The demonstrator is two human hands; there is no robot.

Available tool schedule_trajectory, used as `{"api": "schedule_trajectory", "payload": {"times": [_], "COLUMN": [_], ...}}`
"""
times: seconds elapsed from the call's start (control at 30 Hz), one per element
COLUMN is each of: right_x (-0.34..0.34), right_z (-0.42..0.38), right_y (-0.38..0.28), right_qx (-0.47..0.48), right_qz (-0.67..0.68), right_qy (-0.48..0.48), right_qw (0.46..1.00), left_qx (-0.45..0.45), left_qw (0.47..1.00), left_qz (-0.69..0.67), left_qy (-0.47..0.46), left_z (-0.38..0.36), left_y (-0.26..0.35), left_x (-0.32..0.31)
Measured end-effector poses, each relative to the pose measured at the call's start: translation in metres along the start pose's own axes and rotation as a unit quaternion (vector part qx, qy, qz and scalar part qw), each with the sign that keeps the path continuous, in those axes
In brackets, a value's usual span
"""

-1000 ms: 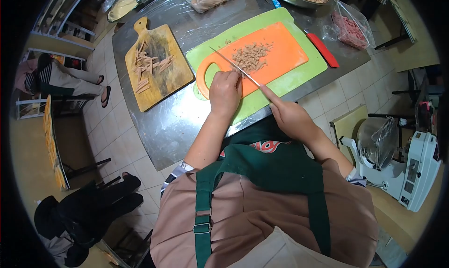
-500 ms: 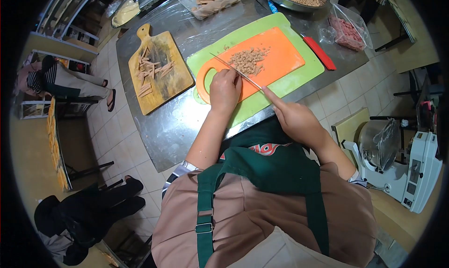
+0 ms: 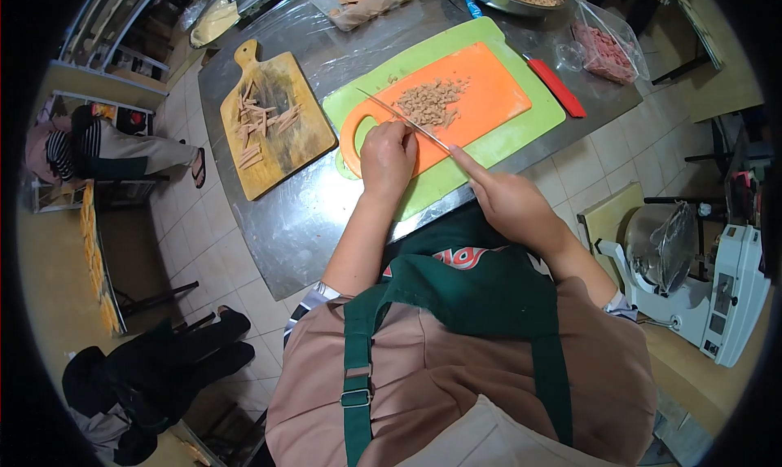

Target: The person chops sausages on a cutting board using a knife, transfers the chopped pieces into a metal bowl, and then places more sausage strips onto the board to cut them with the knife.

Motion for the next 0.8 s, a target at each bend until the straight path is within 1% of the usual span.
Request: {"api": "schedule_trajectory", "payload": {"times": [0.03, 0.1, 0.13, 0.2, 0.33, 0.43, 0.5, 0.53, 0.6, 0.63, 0.7, 0.8], "right_x": [-0.004, -0.002, -0.005, -0.022, -0.022, -0.009, 0.000, -0.004, -0.003, -0.006, -0.020, -0.029], "right_z": [-0.005, -0.011, -0.006, 0.008, 0.026, 0.020, 0.004, -0.003, -0.012, -0.010, 0.000, 0.017], "right_y": [0.000, -0.006, -0.005, 0.008, 0.011, 0.005, -0.005, -0.005, -0.010, -0.008, 0.002, 0.008], "right_qx": [-0.001, 0.034, 0.035, -0.017, 0.003, 0.011, 0.007, 0.005, 0.036, 0.036, -0.008, -0.029], "right_qz": [0.000, -0.050, -0.051, -0.004, 0.028, 0.065, 0.019, 0.019, -0.024, -0.024, 0.015, 0.020], "right_qy": [-0.003, 0.054, 0.054, -0.003, 0.019, 0.001, 0.004, 0.002, 0.039, 0.039, -0.001, -0.017], "right_qw": [1.000, 0.997, 0.997, 1.000, 0.999, 0.998, 1.000, 1.000, 0.998, 0.998, 1.000, 0.999], "left_qx": [0.002, 0.004, 0.005, -0.003, -0.011, -0.001, -0.009, -0.007, 0.003, 0.003, 0.017, 0.023], "left_qw": [1.000, 1.000, 1.000, 1.000, 1.000, 1.000, 1.000, 1.000, 1.000, 1.000, 1.000, 0.999], "left_qz": [-0.001, -0.005, -0.005, -0.002, -0.012, 0.001, 0.010, 0.008, -0.004, -0.004, -0.009, -0.033], "left_qy": [-0.001, -0.005, -0.004, -0.003, -0.001, -0.007, 0.007, 0.005, -0.006, -0.006, -0.007, 0.003], "left_z": [-0.001, 0.001, 0.001, -0.001, -0.003, -0.002, -0.002, -0.002, 0.000, 0.001, 0.000, -0.003], "left_y": [0.000, 0.002, 0.001, 0.002, 0.004, 0.003, 0.004, 0.003, 0.001, 0.000, -0.002, -0.003], "left_x": [0.000, 0.000, 0.000, 0.001, 0.003, 0.002, 0.002, 0.001, -0.002, -0.002, -0.001, 0.005]}}
Point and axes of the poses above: each hand's wrist, its own z-axis towards the middle knuckle, its own x-axis out of the back of the hand, y = z × x, the point moved 9 cm from there along z, towards the middle knuckle, and after that the axes turned 6 degrees about -y, right-handed, at the moved point
